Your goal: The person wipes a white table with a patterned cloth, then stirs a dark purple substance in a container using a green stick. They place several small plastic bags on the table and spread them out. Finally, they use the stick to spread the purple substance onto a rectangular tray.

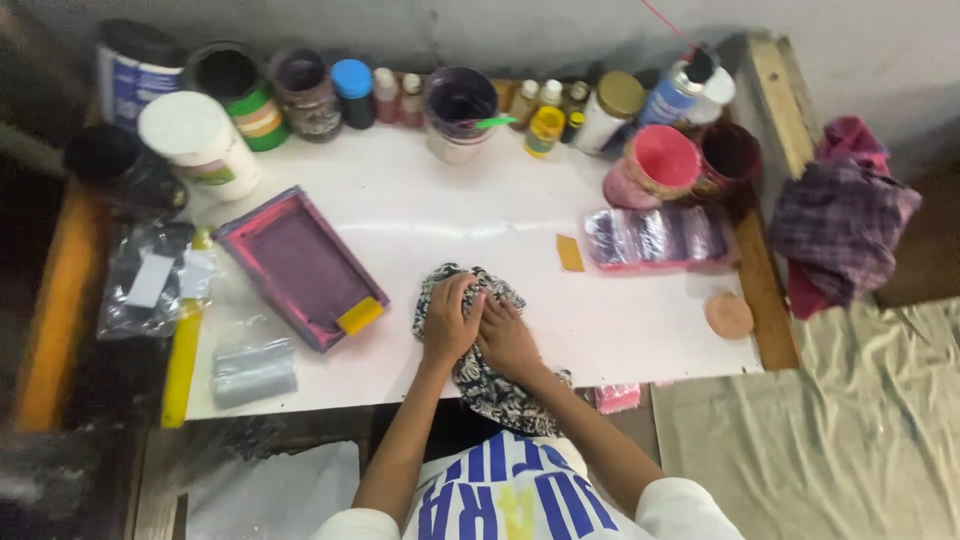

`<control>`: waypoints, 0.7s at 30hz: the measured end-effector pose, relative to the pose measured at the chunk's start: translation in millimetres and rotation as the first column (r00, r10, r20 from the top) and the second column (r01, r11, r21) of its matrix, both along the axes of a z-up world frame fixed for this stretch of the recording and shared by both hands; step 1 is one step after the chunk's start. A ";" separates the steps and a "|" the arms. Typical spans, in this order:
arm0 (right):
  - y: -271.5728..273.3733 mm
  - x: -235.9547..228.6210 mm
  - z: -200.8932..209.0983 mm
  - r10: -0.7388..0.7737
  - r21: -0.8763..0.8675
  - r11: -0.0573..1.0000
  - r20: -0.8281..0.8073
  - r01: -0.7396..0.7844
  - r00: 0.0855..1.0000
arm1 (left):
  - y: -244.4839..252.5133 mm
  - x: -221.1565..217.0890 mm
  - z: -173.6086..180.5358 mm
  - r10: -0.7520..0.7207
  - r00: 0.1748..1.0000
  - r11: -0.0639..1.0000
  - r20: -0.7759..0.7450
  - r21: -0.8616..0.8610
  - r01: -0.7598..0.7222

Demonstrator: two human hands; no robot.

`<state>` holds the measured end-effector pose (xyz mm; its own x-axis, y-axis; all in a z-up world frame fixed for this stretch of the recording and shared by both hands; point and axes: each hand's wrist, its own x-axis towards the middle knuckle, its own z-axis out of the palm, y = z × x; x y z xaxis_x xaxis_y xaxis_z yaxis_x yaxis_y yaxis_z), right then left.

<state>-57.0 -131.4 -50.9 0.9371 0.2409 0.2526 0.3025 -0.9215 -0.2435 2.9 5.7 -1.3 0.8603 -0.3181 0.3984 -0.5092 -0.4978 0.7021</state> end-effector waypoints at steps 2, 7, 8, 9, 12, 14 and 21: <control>-22.3 14.5 2.4 0.010 0.042 0.999 -0.047 -0.008 0.999 | 2.7 0.4 0.1 0.025 0.999 0.999 -0.041 -0.028 -0.026; -56.7 78.0 40.9 -0.083 0.001 0.996 -0.094 0.084 0.992 | 0.9 4.4 -13.4 0.010 0.996 0.998 -0.089 -0.063 -0.015; -57.3 91.2 38.8 -0.211 -0.097 0.976 -0.214 0.194 0.954 | 2.4 2.5 -4.9 -0.010 0.995 0.998 -0.104 -0.064 0.004; -58.7 104.5 36.6 -0.342 -0.207 0.935 -0.316 0.288 0.885 | 3.1 0.6 3.5 -0.030 0.993 0.998 -0.118 -0.065 0.023; -20.2 131.5 8.3 -0.231 -0.078 0.972 -0.172 0.221 0.958 | 3.5 0.3 2.2 -0.021 0.991 0.994 -0.131 -0.106 0.007; 2.9 149.2 -7.1 0.024 -0.069 0.997 -0.078 -0.030 0.997 | 8.9 3.6 0.0 0.062 0.993 0.987 -0.104 -0.142 -0.077; 14.2 220.7 -14.3 0.357 0.145 0.902 0.279 -0.406 0.892 | 9.1 8.9 17.1 0.173 0.972 0.948 -0.158 -0.242 -0.208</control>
<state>163.7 -117.2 -65.2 0.6871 0.4905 0.5360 0.6929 -0.6642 -0.2804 11.9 14.8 15.8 0.9455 -0.0452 0.3225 -0.3156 -0.3715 0.8731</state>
